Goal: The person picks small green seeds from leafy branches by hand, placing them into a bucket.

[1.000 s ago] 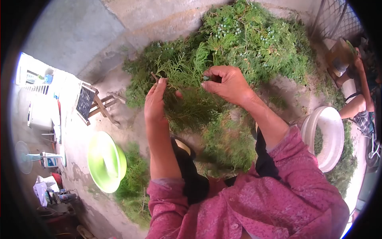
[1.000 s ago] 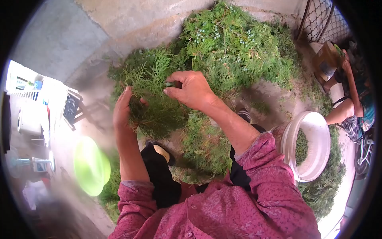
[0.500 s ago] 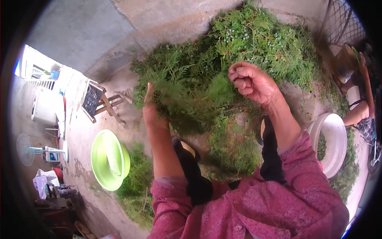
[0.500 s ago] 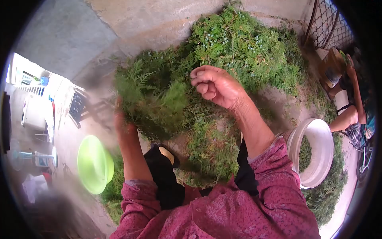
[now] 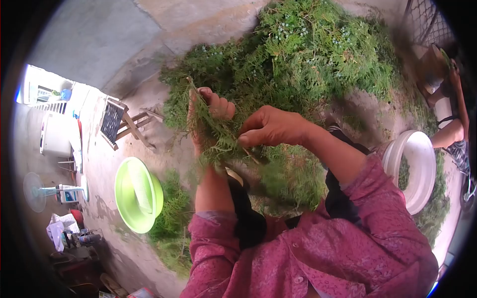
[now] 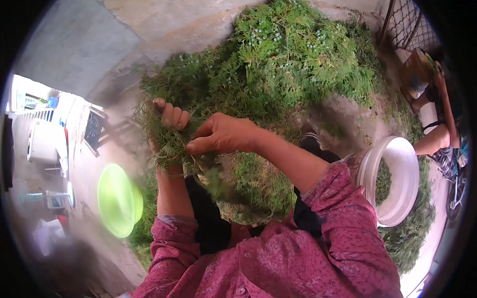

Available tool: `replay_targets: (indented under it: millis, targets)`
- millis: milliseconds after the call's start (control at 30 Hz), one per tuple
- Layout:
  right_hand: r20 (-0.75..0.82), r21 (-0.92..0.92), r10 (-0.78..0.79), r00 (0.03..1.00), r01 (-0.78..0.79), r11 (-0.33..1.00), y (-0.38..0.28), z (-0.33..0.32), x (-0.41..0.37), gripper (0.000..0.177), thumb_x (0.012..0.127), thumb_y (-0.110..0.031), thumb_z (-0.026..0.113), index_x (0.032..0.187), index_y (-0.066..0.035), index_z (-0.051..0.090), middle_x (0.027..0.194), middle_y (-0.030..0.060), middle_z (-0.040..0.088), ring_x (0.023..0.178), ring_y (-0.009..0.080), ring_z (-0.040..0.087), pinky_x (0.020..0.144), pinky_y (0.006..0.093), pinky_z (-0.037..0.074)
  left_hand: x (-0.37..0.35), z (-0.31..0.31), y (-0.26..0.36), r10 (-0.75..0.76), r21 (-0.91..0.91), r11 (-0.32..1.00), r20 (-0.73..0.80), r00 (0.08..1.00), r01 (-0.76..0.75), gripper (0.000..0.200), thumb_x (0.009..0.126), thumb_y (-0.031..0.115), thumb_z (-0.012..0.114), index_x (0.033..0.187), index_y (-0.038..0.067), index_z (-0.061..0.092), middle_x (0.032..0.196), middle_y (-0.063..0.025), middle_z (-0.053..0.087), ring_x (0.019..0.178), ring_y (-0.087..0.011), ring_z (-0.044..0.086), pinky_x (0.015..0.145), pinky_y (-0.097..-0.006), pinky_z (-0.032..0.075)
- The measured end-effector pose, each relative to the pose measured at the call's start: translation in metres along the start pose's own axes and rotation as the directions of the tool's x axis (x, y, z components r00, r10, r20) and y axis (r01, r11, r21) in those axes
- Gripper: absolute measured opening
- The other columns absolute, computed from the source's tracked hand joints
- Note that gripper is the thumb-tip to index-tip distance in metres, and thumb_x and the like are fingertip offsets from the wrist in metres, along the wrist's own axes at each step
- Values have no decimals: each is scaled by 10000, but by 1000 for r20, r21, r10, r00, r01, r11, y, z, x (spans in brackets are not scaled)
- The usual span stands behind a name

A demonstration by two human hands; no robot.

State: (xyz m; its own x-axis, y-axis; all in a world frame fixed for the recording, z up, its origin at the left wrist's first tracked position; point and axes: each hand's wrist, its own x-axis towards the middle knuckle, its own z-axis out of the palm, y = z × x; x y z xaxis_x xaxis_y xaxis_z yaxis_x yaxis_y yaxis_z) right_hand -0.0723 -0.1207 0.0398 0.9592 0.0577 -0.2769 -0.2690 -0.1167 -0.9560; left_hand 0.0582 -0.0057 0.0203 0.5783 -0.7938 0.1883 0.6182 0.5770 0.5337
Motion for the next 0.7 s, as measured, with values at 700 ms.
replay_targets:
  millis: [700]
  targets:
    - [-347, -138, -62, 936, 15, 990, 18, -25, -1, 222, 713, -228, 633, 698, -7, 610, 541, -1, 522, 510, 58, 435, 474, 256, 373, -9, 8, -10, -274, 503, 806, -151, 950, 312, 566, 742, 238, 644, 1214, 25, 414, 1062, -82, 556, 966, -195, 531, 884, -322, 399]
